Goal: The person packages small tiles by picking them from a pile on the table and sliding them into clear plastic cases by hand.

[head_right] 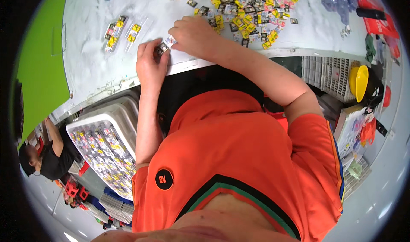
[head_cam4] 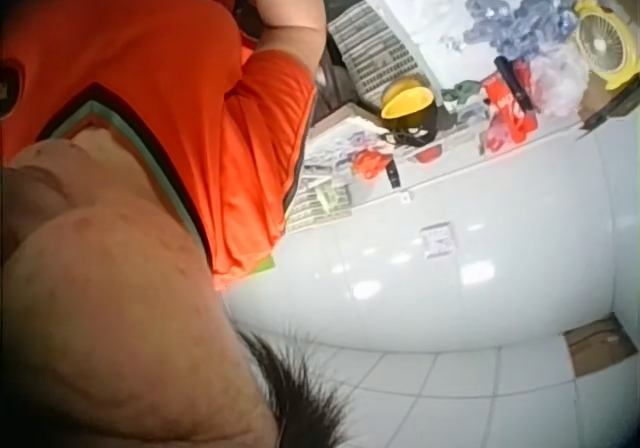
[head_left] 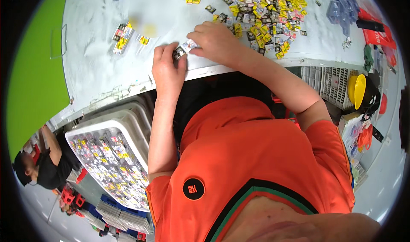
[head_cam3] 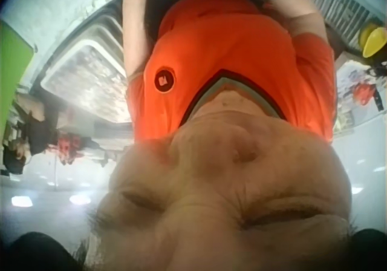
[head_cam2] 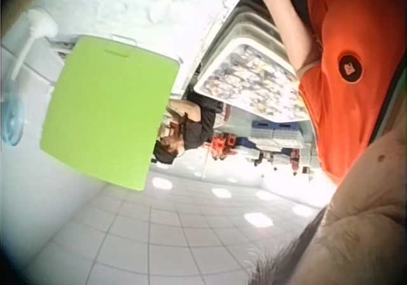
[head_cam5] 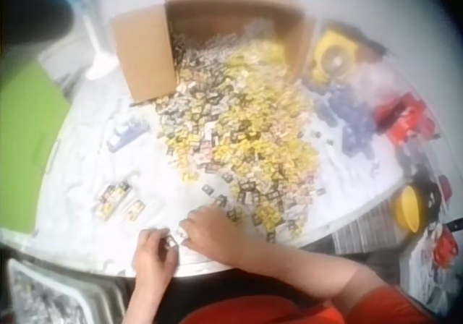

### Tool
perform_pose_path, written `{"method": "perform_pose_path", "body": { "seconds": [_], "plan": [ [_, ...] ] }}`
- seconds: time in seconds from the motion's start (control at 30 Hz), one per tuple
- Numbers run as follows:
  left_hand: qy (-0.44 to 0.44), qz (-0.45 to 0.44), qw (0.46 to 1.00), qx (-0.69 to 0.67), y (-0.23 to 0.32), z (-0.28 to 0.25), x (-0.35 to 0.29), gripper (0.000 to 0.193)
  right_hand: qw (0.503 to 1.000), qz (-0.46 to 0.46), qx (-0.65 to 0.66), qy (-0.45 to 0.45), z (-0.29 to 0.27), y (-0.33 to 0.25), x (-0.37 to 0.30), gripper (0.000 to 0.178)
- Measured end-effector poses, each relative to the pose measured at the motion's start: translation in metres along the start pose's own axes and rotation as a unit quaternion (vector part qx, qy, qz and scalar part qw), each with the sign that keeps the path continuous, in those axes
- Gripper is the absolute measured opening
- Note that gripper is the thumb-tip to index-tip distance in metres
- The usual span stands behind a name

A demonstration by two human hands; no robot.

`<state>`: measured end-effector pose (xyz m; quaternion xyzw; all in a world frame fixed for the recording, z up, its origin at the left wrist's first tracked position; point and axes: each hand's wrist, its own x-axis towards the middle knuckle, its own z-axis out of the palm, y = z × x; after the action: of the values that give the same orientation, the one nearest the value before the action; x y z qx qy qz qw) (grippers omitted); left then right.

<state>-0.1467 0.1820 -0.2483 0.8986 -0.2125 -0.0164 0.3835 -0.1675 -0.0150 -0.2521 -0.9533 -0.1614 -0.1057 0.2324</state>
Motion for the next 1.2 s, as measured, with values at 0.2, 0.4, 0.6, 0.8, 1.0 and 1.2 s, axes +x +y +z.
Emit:
{"method": "perform_pose_path", "body": {
  "seconds": [0.2,0.4,0.6,0.8,1.0,1.2],
  "plan": [
    [-0.002,-0.011,0.999,0.036,-0.003,-0.006,-0.005,0.042,0.992,0.035,-0.036,0.113,-0.023,0.059,0.012,0.029],
    [0.057,0.143,0.985,0.075,0.013,0.007,0.012,0.045,0.995,0.067,-0.067,-0.002,-0.017,0.079,0.027,0.021],
    [0.033,0.113,0.991,0.067,-0.003,0.016,0.008,0.037,0.997,0.062,0.036,0.026,-0.036,0.056,0.008,0.02],
    [0.04,0.103,0.992,0.06,-0.006,0.014,0.006,0.037,0.996,0.057,-0.046,-0.049,-0.034,0.03,-0.008,0.017],
    [0.035,0.114,0.991,0.055,-0.006,0.01,0.006,0.038,0.998,-0.014,-0.059,-0.027,-0.016,0.027,-0.008,0.013],
    [0.019,0.112,0.992,0.048,-0.003,0.007,0.006,0.046,0.996,0.015,0.046,-0.07,-0.011,0.011,0.009,0.019]
  ]
}}
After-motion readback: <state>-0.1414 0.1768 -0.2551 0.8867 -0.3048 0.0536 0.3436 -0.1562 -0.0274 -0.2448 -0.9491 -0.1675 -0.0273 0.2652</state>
